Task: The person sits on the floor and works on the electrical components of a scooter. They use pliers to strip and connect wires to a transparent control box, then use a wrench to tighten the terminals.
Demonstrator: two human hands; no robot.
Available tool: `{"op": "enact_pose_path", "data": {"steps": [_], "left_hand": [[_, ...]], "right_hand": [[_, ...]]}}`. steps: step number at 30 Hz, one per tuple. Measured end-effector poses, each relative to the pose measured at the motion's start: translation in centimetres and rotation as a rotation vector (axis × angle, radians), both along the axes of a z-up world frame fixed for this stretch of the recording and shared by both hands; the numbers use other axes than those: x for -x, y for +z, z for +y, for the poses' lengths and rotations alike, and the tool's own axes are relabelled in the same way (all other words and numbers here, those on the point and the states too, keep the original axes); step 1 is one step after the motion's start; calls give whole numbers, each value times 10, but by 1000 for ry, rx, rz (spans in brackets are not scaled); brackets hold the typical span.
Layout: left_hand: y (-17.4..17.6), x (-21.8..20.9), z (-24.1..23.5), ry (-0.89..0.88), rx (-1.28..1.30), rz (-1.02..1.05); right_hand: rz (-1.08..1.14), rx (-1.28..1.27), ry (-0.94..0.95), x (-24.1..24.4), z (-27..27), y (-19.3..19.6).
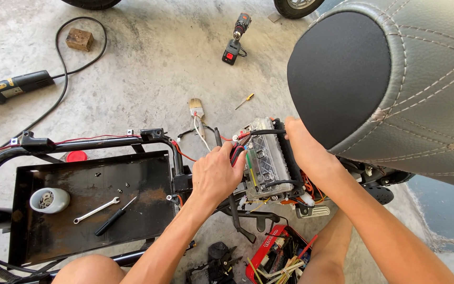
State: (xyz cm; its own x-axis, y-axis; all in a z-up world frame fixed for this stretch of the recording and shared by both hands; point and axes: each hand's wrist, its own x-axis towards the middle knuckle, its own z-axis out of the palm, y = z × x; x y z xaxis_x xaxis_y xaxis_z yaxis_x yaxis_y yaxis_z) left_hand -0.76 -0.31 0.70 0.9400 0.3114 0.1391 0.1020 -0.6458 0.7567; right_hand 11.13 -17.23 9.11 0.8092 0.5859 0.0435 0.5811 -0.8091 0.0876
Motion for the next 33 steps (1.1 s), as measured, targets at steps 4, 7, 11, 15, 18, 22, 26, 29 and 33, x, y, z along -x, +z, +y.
{"op": "enact_pose_path", "data": {"steps": [4,7,11,15,18,22,26,29,33], "left_hand": [[2,2,0,-7,13,13],[3,2,-1,-10,22,27],[7,1,3,-21,24,12],[18,10,21,-57,-38,11],[20,32,56,-119,-135,118],[-23,51,142,-133,-115,570],[-93,58,194,-380,-357,1003],[-159,71,201,-345,-548,906],[-178,74,197,-363,-707,906]], "right_hand": [[-46,-32,45,3,-3,-2],[177,-423,-206,13,5,6],[425,-825,-465,20,11,16],[409,-761,-461,22,12,20],[329,-604,-459,13,1,2],[-113,-80,17,9,-11,-5],[-314,-120,208,15,-16,2],[-347,-295,370,4,-32,-22],[-237,-325,332,16,-4,-1]]}}
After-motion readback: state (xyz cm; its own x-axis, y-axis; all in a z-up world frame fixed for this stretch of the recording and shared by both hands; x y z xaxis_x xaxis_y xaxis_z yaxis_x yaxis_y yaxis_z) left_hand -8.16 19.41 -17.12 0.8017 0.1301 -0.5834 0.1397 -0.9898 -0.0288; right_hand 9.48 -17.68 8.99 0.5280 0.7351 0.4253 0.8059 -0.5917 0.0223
